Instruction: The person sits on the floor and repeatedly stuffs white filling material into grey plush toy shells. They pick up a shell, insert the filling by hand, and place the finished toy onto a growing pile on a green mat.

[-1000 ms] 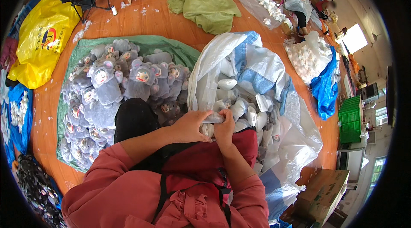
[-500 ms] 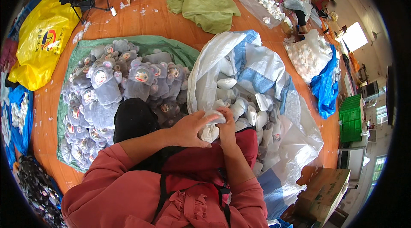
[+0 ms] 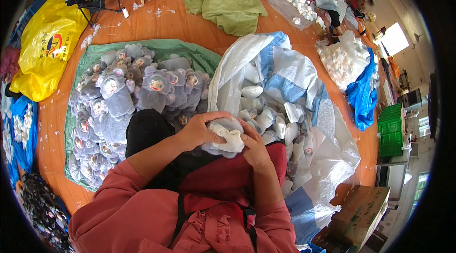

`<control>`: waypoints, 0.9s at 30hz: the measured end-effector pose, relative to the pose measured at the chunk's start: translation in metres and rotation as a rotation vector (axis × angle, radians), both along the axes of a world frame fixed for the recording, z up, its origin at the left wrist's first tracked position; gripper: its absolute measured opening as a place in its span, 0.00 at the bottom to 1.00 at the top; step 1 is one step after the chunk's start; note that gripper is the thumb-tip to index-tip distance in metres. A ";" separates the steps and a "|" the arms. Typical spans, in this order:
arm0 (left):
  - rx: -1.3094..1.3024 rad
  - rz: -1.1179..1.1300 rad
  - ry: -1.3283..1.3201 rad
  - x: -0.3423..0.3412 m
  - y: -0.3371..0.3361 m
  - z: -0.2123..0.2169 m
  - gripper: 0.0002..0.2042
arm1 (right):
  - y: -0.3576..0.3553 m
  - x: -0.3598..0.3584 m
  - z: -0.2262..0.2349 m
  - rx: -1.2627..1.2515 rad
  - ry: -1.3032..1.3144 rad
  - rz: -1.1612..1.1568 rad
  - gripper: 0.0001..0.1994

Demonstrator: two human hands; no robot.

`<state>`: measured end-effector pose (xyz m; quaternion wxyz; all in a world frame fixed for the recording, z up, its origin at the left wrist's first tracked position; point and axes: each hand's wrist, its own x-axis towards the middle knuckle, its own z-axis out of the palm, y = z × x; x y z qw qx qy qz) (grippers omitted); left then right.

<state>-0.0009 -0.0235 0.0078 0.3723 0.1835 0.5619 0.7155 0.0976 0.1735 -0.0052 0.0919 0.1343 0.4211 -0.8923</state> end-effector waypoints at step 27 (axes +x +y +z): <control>-0.155 0.018 0.336 0.003 -0.003 -0.009 0.20 | -0.018 -0.005 -0.012 1.067 -0.034 0.177 0.27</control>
